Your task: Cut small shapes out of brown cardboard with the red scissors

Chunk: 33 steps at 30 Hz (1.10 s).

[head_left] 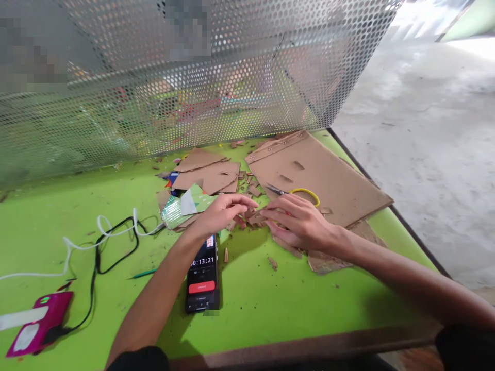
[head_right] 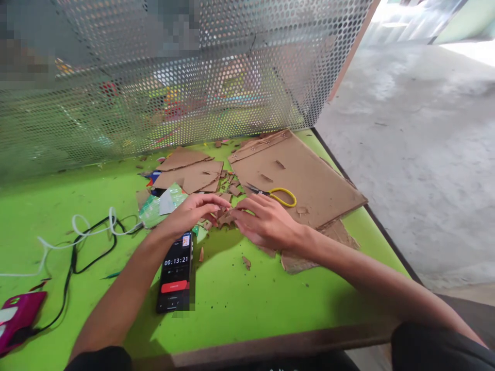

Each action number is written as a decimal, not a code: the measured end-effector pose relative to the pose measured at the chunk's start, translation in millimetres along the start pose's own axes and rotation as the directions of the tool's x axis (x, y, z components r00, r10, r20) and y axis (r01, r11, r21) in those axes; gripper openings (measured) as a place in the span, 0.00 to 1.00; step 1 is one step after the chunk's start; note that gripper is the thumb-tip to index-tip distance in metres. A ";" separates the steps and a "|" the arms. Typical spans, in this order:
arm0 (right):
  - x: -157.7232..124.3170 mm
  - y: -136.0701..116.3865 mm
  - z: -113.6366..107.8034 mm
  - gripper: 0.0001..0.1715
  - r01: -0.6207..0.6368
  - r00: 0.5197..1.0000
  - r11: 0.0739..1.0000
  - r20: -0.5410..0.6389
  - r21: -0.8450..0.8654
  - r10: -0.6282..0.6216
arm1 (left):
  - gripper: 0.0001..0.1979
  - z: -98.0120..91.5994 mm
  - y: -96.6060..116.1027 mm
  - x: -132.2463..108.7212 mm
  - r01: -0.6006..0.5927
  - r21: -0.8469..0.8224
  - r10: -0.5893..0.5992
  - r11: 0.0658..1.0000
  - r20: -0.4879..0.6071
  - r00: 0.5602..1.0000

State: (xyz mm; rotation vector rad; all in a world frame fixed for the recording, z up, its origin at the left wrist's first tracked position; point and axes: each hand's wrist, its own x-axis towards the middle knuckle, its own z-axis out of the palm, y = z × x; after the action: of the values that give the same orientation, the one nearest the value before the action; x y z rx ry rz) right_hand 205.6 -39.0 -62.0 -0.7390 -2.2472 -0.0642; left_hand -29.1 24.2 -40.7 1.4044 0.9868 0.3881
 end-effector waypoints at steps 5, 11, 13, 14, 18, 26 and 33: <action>-0.8 3.4 0.1 0.08 -0.022 1.000 0.999 0.010 -0.049 0.023 | 0.14 5.3 4.1 -1.5 0.032 -0.072 -0.028 0.997 0.059 0.998; -1.7 4.6 0.7 0.08 -0.038 0.999 0.998 0.016 -0.055 0.039 | 0.12 8.5 7.8 -5.4 0.024 -0.066 -0.021 0.997 0.050 0.999; -1.9 5.2 1.0 0.08 -0.039 0.999 0.998 0.014 -0.043 0.039 | 0.13 8.6 8.1 -6.0 0.013 -0.042 -0.011 0.999 0.047 0.999; -2.1 5.5 1.3 0.08 -0.038 0.999 0.999 0.015 -0.037 0.039 | 0.14 8.5 8.0 -6.0 0.005 -0.033 -0.003 0.999 0.043 0.999; -3.2 5.8 1.7 0.08 -0.054 0.998 0.998 0.028 -0.025 0.054 | 0.15 7.7 6.1 -5.3 -0.028 -0.005 0.028 1.000 0.030 0.999; -3.3 5.1 -0.2 0.11 -0.063 0.997 0.998 0.044 -0.016 0.063 | 0.16 6.2 4.4 -6.5 -0.063 0.016 0.062 0.998 0.028 0.998; 0.3 4.3 -0.6 0.07 -0.046 0.999 0.998 0.021 -0.040 0.047 | 0.17 8.1 6.6 -8.2 -0.071 0.056 0.071 0.996 0.012 0.997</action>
State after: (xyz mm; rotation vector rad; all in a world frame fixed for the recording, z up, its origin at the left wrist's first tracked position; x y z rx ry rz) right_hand 208.0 -35.4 -62.1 -0.8162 -2.2540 -0.0784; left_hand -25.6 14.1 -32.8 1.4939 0.9480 0.4086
